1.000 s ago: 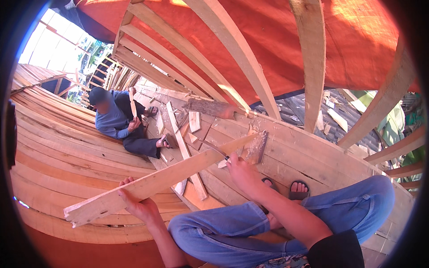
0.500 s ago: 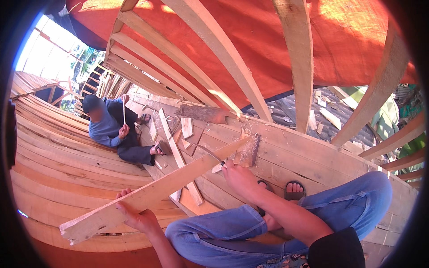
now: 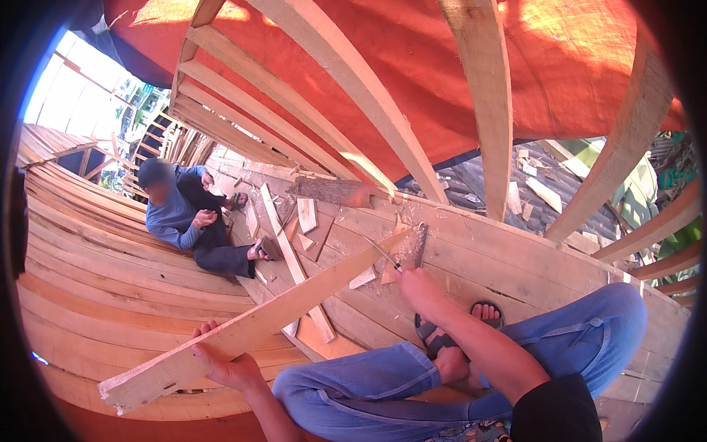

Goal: The person shaves a piece of wood with a knife while sitting inside a wooden boat structure.

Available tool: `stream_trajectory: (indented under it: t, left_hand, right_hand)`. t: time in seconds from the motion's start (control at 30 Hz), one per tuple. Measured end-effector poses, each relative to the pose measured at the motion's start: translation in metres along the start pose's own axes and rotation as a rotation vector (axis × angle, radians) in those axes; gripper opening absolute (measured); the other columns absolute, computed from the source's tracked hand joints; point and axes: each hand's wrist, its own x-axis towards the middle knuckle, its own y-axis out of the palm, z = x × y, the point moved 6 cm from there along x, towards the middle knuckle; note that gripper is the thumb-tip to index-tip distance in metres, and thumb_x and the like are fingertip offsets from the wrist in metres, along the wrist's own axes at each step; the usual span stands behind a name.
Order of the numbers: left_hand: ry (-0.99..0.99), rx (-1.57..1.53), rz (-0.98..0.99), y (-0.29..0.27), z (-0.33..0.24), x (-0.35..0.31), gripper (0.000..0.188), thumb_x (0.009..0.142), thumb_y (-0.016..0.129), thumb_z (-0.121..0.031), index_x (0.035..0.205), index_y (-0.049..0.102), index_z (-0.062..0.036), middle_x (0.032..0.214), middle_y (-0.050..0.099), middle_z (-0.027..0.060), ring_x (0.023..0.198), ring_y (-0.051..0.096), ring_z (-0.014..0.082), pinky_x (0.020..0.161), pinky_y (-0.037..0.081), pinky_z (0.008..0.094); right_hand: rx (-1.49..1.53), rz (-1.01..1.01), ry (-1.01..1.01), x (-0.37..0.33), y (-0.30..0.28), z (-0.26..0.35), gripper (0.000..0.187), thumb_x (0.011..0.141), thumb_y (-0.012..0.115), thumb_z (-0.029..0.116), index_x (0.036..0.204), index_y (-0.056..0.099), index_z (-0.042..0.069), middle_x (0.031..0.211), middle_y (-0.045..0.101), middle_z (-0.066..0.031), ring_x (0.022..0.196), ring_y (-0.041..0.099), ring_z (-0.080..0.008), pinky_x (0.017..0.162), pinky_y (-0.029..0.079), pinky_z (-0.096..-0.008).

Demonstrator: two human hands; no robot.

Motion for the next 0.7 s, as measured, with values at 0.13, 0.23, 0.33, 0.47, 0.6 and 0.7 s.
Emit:
stream_trajectory:
  t: [0.13, 0.23, 0.33, 0.47, 0.6, 0.7]
  left_hand:
    - [-0.013, 0.011, -0.004, -0.002, 0.000, 0.003, 0.045, 0.093, 0.057, -0.037, 0.118, 0.048, 0.0002, 0.108, 0.057, 0.0126, 0.103, 0.058, 0.0237, 0.095, 0.047, 0.0379]
    - [-0.019, 0.007, -0.041, 0.002, 0.002, 0.001, 0.045, 0.093, 0.057, -0.037, 0.118, 0.048, 0.0002, 0.108, 0.057, 0.0125, 0.103, 0.057, 0.0235, 0.095, 0.047, 0.0378]
    - [-0.010, 0.032, -0.077, -0.007, 0.000, 0.004, 0.048, 0.092, 0.058, -0.038, 0.119, 0.048, 0.0002, 0.108, 0.057, 0.0135, 0.103, 0.057, 0.0248, 0.096, 0.047, 0.0386]
    - [-0.020, 0.009, -0.044, -0.001, 0.002, 0.003, 0.047, 0.093, 0.058, -0.038, 0.118, 0.048, 0.0005, 0.109, 0.056, 0.0132, 0.104, 0.057, 0.0244, 0.095, 0.047, 0.0379]
    - [0.000, 0.056, -0.104, -0.001, -0.006, -0.007, 0.050, 0.091, 0.059, -0.039, 0.119, 0.047, 0.0011, 0.107, 0.057, 0.0147, 0.103, 0.057, 0.0253, 0.095, 0.047, 0.0389]
    - [0.008, 0.084, -0.114, 0.004, -0.006, -0.008, 0.050, 0.092, 0.058, -0.039, 0.119, 0.046, 0.0015, 0.107, 0.056, 0.0146, 0.103, 0.057, 0.0253, 0.095, 0.048, 0.0389]
  right_hand:
    - [0.039, 0.070, -0.094, -0.005, 0.006, 0.037, 0.038, 0.099, 0.039, 0.028, 0.099, 0.049, -0.009, 0.073, 0.062, -0.0302, 0.071, 0.063, -0.0464, 0.064, 0.050, -0.0537]
    - [0.059, -0.079, -0.073, 0.005, 0.001, -0.005, 0.033, 0.097, 0.042, 0.026, 0.097, 0.050, -0.007, 0.073, 0.061, -0.0311, 0.070, 0.061, -0.0482, 0.065, 0.049, -0.0544]
    - [0.026, 0.042, -0.090, -0.003, 0.001, 0.033, 0.037, 0.098, 0.041, 0.027, 0.096, 0.051, -0.008, 0.073, 0.061, -0.0300, 0.071, 0.063, -0.0460, 0.065, 0.050, -0.0536]
    - [0.048, -0.007, -0.108, 0.000, 0.002, 0.027, 0.036, 0.098, 0.041, 0.026, 0.095, 0.052, -0.008, 0.072, 0.062, -0.0295, 0.070, 0.063, -0.0459, 0.064, 0.050, -0.0534]
    - [0.051, 0.016, -0.119, -0.004, -0.004, 0.040, 0.035, 0.098, 0.041, 0.025, 0.095, 0.051, -0.008, 0.072, 0.062, -0.0290, 0.070, 0.063, -0.0458, 0.065, 0.050, -0.0535]
    - [0.014, -0.003, -0.092, 0.003, 0.000, 0.026, 0.034, 0.098, 0.041, 0.025, 0.097, 0.051, -0.007, 0.072, 0.062, -0.0287, 0.071, 0.063, -0.0458, 0.065, 0.050, -0.0538]
